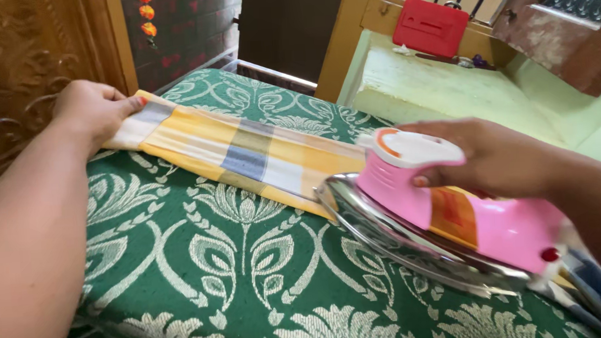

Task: The person folds a striped cloth on a green patterned ironing board and uses a pink electric iron to press it. They repeatedly smooth the fabric with their hands and move the iron back and forth across the cloth to remove wrinkles.

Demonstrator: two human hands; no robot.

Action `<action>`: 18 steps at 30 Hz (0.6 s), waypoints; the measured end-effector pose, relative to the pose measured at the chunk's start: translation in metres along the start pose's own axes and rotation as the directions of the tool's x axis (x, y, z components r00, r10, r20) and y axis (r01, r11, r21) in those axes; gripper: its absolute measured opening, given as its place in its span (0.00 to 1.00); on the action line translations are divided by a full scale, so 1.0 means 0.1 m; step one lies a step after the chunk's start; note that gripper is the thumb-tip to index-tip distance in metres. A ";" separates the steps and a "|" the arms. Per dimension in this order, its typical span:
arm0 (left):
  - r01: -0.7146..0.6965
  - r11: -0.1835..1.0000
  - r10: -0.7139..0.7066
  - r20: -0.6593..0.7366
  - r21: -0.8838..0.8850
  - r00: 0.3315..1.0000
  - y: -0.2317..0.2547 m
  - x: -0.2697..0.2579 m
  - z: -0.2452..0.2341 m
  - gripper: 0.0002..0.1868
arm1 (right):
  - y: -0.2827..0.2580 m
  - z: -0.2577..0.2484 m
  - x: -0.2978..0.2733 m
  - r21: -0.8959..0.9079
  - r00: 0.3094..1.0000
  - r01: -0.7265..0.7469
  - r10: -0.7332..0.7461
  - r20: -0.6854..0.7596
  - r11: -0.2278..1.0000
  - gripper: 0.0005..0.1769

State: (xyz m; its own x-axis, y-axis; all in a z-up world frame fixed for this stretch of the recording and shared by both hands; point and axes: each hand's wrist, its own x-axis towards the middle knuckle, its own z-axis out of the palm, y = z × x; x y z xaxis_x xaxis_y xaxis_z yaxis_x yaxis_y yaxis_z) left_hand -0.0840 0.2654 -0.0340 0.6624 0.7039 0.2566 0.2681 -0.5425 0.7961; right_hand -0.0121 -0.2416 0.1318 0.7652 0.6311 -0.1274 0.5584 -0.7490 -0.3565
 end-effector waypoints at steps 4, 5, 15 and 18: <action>0.112 0.989 -0.110 0.023 -0.092 0.994 -0.07 0.07 0.06 0.18 | -0.23 0.06 0.34 0.011 0.977 0.212 -0.212 0.019 0.977 0.41; 0.112 0.989 -0.111 0.026 -0.091 0.994 -0.07 0.10 0.08 0.19 | -0.34 0.09 0.44 0.005 0.988 0.151 -0.151 0.022 0.989 0.40; 0.157 0.981 -0.155 -0.025 0.114 0.988 -0.04 0.16 0.07 0.23 | -1.25 0.40 1.39 -0.099 0.713 0.696 -0.701 -0.016 0.711 0.33; 0.109 0.994 -0.108 -0.048 0.023 0.993 -0.06 0.15 0.07 0.21 | -1.44 0.47 1.54 -0.053 0.744 0.666 -0.668 -0.017 0.744 0.34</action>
State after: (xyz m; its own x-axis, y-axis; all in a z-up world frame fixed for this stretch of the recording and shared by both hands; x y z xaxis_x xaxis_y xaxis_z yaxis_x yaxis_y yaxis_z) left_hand -0.0704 0.2758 -0.0384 0.5954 0.7793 0.1955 0.3545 -0.4731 0.8065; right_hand 0.0104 -0.0266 0.1202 0.2019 0.9665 0.1587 0.9421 -0.1474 -0.3011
